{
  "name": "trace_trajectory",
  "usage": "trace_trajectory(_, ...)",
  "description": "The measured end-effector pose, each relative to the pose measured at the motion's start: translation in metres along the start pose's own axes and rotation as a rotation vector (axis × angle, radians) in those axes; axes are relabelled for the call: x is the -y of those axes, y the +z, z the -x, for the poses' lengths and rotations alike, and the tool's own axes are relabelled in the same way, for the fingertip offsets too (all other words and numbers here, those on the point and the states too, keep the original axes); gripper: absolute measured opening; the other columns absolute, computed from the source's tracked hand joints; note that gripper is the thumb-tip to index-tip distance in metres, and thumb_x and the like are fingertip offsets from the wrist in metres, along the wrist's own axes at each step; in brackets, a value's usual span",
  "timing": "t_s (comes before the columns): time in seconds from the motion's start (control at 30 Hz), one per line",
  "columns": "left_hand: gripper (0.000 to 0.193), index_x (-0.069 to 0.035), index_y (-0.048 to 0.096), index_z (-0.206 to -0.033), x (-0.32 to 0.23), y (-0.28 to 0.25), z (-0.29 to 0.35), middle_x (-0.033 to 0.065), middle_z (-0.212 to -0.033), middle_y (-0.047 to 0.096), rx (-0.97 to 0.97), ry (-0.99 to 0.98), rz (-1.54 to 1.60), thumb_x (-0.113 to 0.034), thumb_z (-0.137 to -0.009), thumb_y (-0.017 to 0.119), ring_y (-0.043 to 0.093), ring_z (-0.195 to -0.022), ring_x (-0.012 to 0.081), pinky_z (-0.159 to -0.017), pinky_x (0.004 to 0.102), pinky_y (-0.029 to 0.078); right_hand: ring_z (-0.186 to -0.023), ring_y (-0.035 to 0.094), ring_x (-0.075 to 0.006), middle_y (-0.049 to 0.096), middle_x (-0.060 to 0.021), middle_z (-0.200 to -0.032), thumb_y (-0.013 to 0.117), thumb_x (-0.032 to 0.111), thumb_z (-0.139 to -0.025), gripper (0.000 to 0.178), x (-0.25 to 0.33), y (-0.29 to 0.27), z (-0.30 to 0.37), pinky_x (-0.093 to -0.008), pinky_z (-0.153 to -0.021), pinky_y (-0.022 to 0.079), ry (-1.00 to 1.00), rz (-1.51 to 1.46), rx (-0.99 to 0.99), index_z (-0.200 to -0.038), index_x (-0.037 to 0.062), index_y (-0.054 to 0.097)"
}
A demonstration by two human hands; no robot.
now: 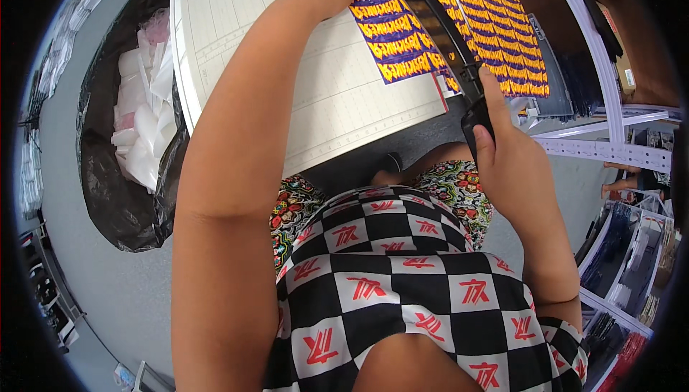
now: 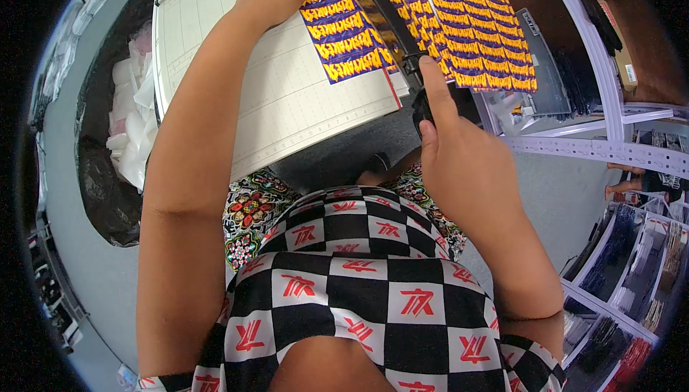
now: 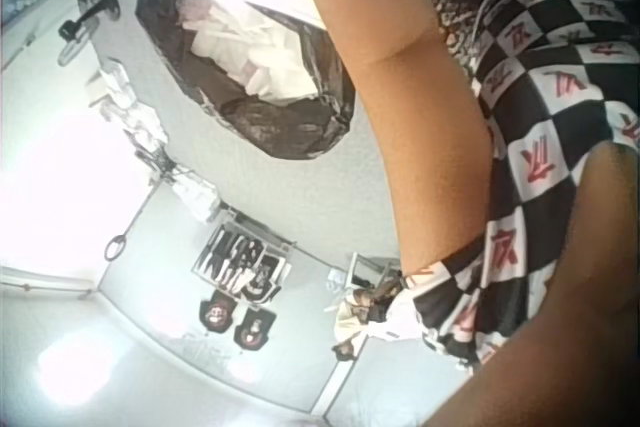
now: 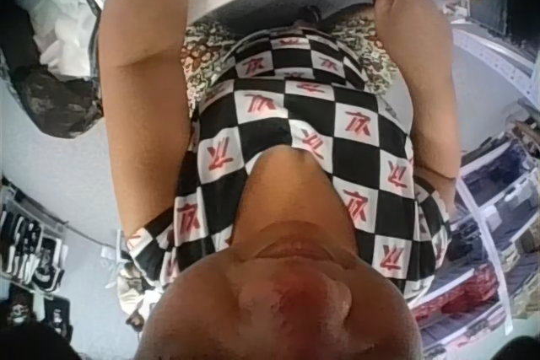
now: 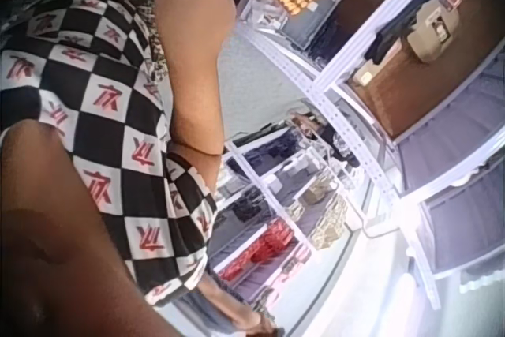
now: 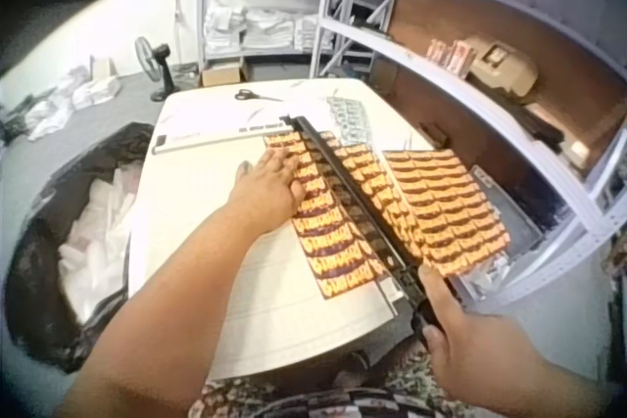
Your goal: The person uses a manual paper cutter to slice a large sheet of purple and yellow stickers into individual units. They align the sheet on the cutting mat, press down the lever to cut, and then remove the cut strips to repeat the process.
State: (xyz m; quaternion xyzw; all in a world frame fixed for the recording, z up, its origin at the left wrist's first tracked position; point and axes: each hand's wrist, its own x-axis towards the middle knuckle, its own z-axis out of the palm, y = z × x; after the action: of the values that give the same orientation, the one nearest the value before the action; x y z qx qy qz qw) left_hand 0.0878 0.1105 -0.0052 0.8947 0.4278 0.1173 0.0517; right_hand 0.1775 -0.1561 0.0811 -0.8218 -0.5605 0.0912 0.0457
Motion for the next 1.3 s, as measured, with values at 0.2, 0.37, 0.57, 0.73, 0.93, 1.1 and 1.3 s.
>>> trace_trajectory(0.2,0.050,-0.007,0.035,-0.130,0.001,0.000,0.001,0.0111,-0.140,0.026,-0.013,0.010,-0.003,-0.029,-0.086,0.031,0.020,-0.131,0.0227,-0.102,0.0481,0.021,-0.066,0.056,-0.0423,0.057,-0.0248,-0.071,0.046,0.011,-0.085,0.057,0.000,0.006,-0.002,-0.0453,-0.056,0.042,0.063,0.017,0.061,-0.136,0.0158,0.022)
trace_trajectory(0.37,0.050,-0.006,0.035,-0.130,-0.001,0.000,0.000,0.0115,-0.141,0.025,-0.003,0.006,0.002,-0.029,-0.086,0.029,0.019,-0.131,0.0229,-0.103,0.0477,0.020,-0.060,0.057,-0.0376,0.058,-0.0203,-0.065,0.048,0.013,-0.083,0.059,-0.007,0.016,0.000,-0.0441,-0.053,0.044,-0.013,0.032,-0.023,-0.136,0.0152,0.021)
trace_trajectory(0.57,0.051,-0.005,0.032,-0.132,-0.001,-0.002,0.000,0.0126,-0.141,0.024,0.025,-0.005,-0.012,-0.027,-0.086,0.029,0.018,-0.132,0.0231,-0.103,0.0472,0.020,-0.057,0.058,-0.0344,0.058,-0.0171,-0.062,0.049,0.014,-0.082,0.060,-0.009,0.019,-0.001,-0.0427,-0.052,0.045,-0.038,0.070,-0.042,-0.135,0.0142,0.020)
trace_trajectory(0.73,0.059,0.001,0.026,-0.132,-0.023,-0.015,0.014,0.0162,-0.141,0.019,0.095,0.075,-0.079,-0.036,-0.087,0.030,0.013,-0.133,0.0267,-0.105,0.0457,0.016,-0.057,0.058,-0.0338,0.057,-0.0164,-0.061,0.048,0.015,-0.082,0.059,-0.013,0.021,-0.001,-0.0421,-0.053,0.045,-0.070,0.039,-0.077,-0.135,0.0140,0.022)
trace_trajectory(0.93,0.080,-0.001,0.028,-0.133,-0.032,0.022,0.048,0.0186,-0.139,0.025,-0.097,0.235,-0.157,-0.059,-0.079,0.042,0.019,-0.131,0.0279,-0.104,0.0443,0.018,-0.057,0.057,-0.0334,0.057,-0.0156,-0.062,0.048,0.015,-0.083,0.059,-0.011,0.021,-0.002,-0.0419,-0.054,0.045,-0.043,0.071,-0.031,-0.135,0.0144,0.022)
trace_trajectory(1.1,0.076,0.005,0.021,-0.133,-0.051,-0.019,0.056,0.0209,-0.141,0.016,0.135,0.205,-0.015,-0.051,-0.084,0.034,0.010,-0.133,0.0300,-0.106,0.0442,0.014,-0.058,0.058,-0.0330,0.058,-0.0158,-0.063,0.049,0.016,-0.083,0.058,-0.015,0.025,-0.001,-0.0419,-0.054,0.046,-0.051,0.049,-0.063,-0.135,0.0150,0.022)
trace_trajectory(1.3,0.084,0.006,0.017,-0.134,-0.043,-0.004,0.049,0.0231,-0.140,0.016,0.120,0.173,-0.070,-0.057,-0.081,0.034,0.010,-0.133,0.0310,-0.106,0.0434,0.014,-0.065,0.056,-0.0402,0.057,-0.0228,-0.070,0.046,0.015,-0.084,0.057,-0.011,0.025,-0.003,-0.0460,-0.058,0.043,0.017,-0.014,0.017,-0.136,0.0193,0.022)
